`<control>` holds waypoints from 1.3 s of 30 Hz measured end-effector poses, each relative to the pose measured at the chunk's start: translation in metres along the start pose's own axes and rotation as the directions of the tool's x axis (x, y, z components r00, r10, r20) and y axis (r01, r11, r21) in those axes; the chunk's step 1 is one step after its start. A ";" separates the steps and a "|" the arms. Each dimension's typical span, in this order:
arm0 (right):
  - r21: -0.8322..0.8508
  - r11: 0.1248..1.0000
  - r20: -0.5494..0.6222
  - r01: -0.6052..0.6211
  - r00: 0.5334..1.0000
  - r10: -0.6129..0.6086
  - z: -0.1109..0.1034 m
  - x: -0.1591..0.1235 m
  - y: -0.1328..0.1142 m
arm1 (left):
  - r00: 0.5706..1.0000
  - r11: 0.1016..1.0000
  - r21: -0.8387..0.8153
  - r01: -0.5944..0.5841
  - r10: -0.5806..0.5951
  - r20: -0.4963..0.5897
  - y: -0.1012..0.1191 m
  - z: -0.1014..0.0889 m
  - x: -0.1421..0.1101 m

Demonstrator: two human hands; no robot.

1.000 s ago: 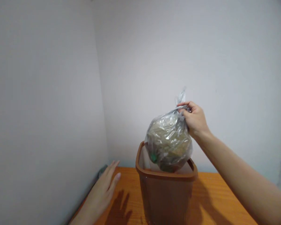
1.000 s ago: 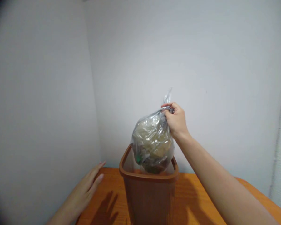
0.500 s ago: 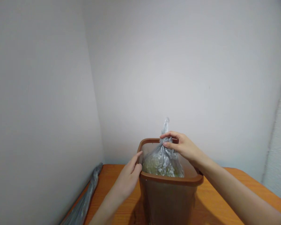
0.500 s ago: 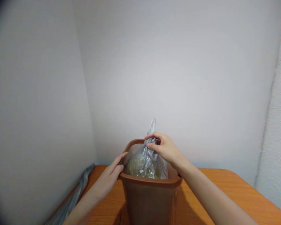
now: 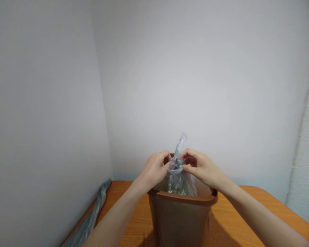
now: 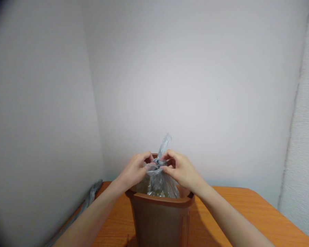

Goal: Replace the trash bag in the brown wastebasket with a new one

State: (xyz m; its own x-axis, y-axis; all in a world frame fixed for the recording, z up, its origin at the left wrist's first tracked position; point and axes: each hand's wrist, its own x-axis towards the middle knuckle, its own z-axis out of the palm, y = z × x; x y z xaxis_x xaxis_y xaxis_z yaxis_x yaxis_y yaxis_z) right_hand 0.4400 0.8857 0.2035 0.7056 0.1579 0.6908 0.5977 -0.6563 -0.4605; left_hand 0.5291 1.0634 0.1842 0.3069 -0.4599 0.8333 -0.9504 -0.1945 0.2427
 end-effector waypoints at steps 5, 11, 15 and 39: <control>-0.386 0.921 -0.076 0.046 0.994 -0.081 -0.021 -0.005 0.013 | 0.994 0.993 0.063 0.098 -0.096 -0.044 -0.017 -0.009 -0.008; -0.415 0.910 -0.121 -0.016 0.992 -0.038 -0.039 -0.014 0.024 | 0.986 0.985 0.036 0.166 -0.166 -0.022 -0.040 -0.018 -0.014; -0.431 0.895 0.013 0.117 0.992 -0.124 -0.019 -0.011 0.017 | 0.990 0.990 -0.029 0.139 -0.138 0.025 -0.038 -0.007 -0.011; -0.436 0.900 0.106 0.012 0.994 0.038 -0.045 -0.022 0.022 | 0.988 0.971 0.219 0.093 -0.117 0.098 -0.021 -0.025 -0.010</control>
State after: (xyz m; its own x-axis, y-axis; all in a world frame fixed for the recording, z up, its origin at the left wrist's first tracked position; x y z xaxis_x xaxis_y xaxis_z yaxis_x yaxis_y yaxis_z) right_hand 0.4203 0.8348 0.2029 0.7643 0.2099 0.6098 0.3803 -0.9103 -0.1632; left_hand 0.5445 1.0936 0.1828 0.4192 -0.5164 0.7467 -0.8835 -0.4213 0.2046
